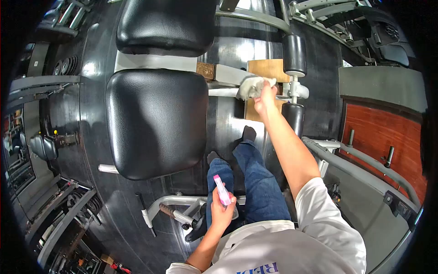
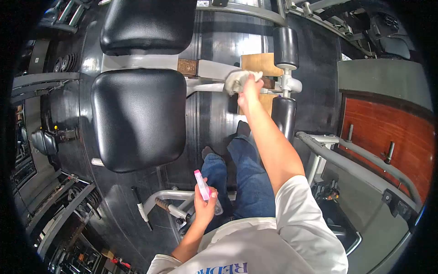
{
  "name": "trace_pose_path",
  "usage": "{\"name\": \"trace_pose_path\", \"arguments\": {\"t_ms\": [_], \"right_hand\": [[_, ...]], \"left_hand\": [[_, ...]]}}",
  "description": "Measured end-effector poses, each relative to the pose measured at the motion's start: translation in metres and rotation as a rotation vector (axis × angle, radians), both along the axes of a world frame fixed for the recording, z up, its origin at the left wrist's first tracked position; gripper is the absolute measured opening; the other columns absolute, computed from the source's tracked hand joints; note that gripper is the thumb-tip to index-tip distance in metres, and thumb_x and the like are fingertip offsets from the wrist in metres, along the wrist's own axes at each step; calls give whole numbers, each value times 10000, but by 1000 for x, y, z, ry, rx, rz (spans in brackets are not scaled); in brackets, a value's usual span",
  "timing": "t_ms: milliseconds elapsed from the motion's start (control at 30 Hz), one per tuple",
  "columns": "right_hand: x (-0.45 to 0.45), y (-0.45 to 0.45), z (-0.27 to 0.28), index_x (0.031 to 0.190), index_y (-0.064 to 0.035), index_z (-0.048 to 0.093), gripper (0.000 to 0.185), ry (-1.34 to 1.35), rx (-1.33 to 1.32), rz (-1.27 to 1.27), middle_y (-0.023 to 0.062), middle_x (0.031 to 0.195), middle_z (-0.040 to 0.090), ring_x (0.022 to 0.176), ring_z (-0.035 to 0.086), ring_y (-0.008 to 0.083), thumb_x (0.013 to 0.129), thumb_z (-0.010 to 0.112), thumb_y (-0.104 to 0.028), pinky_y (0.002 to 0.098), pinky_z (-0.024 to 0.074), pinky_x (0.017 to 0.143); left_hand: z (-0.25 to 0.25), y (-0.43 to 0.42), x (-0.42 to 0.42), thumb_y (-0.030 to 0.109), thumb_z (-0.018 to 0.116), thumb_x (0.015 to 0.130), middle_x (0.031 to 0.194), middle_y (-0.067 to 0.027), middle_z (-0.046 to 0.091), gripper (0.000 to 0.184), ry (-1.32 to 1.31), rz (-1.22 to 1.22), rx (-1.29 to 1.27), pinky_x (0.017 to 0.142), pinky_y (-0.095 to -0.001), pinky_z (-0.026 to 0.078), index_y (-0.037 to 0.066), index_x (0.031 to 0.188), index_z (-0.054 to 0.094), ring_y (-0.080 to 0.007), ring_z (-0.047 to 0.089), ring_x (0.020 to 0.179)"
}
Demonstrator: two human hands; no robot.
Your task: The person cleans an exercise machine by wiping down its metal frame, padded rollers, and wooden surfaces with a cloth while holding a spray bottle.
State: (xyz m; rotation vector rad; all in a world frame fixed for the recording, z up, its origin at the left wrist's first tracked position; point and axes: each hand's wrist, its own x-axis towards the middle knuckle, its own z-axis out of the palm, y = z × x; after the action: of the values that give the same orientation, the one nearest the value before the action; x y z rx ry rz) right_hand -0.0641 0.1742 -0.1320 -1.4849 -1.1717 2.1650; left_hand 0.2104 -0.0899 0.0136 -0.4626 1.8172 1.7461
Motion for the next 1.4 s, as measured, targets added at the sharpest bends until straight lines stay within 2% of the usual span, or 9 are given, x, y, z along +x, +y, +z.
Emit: {"name": "trace_pose_path", "arguments": {"t_ms": [133,233,300,567,700,767,833,1033,1400], "right_hand": [[-26,-81,65,1269,-63,394,365,79,158,323,167,1247,517,1152,515,262,959,547,-178,435,433,973],[-48,-125,77,1167,-28,471,275,281,725,522,201,1057,602,1003,612,357,914,560,-86,432,471,881],[-44,-114,81,1102,-24,519,251,366,741,614,191,1061,602,999,589,423,855,565,-25,442,472,882],[8,-13,36,1013,-203,632,325,353,1589,1408,66,1004,562,997,556,288,730,648,-46,398,491,877],[75,85,-99,1163,-170,576,318,23,1301,929,71,1089,620,1062,566,255,854,579,-95,421,470,920],[73,104,-64,1261,-98,508,299,-241,243,299,79,1191,600,1122,545,220,966,509,-144,410,448,949],[75,117,-39,1328,-57,453,344,-101,69,92,91,1282,557,1176,511,194,1018,468,-204,382,415,991],[82,106,-27,1369,-51,425,386,62,-21,298,92,1312,545,1221,494,198,1026,469,-223,354,364,1047],[147,90,-34,1321,-55,461,428,-223,-24,533,92,1190,596,1114,553,185,929,618,-125,332,426,970]], "left_hand": [[-12,5,10,170,664,921,876,-18,561,587,-48,3,3,745,-256,465,-8,1380,345,-99,549,803],[-10,9,5,192,673,924,888,-19,562,609,-20,-19,6,744,-257,466,-9,1389,334,-99,548,810],[-4,11,-1,193,673,925,888,-18,562,613,-16,-34,-17,745,-255,466,-9,1392,331,-97,548,808],[-4,34,-17,102,690,863,913,-46,597,621,-74,6,-36,769,-285,495,6,1393,381,-132,596,838],[-8,52,-24,142,679,894,912,-32,587,614,-24,-69,-73,771,-270,480,-4,1394,355,-113,577,834],[-12,62,-29,162,663,918,912,-17,565,608,-31,-91,-68,766,-253,466,-11,1397,330,-92,552,828],[-17,73,-33,165,670,917,910,-18,565,608,-25,-125,-90,769,-255,466,-7,1393,333,-93,552,832],[-18,110,-84,144,693,893,879,-28,581,559,43,-6,74,759,-266,488,-10,1347,406,-107,570,797],[-17,148,-130,234,739,875,857,-7,571,617,-9,-74,8,770,-277,490,-12,1338,414,-104,571,792]]}}
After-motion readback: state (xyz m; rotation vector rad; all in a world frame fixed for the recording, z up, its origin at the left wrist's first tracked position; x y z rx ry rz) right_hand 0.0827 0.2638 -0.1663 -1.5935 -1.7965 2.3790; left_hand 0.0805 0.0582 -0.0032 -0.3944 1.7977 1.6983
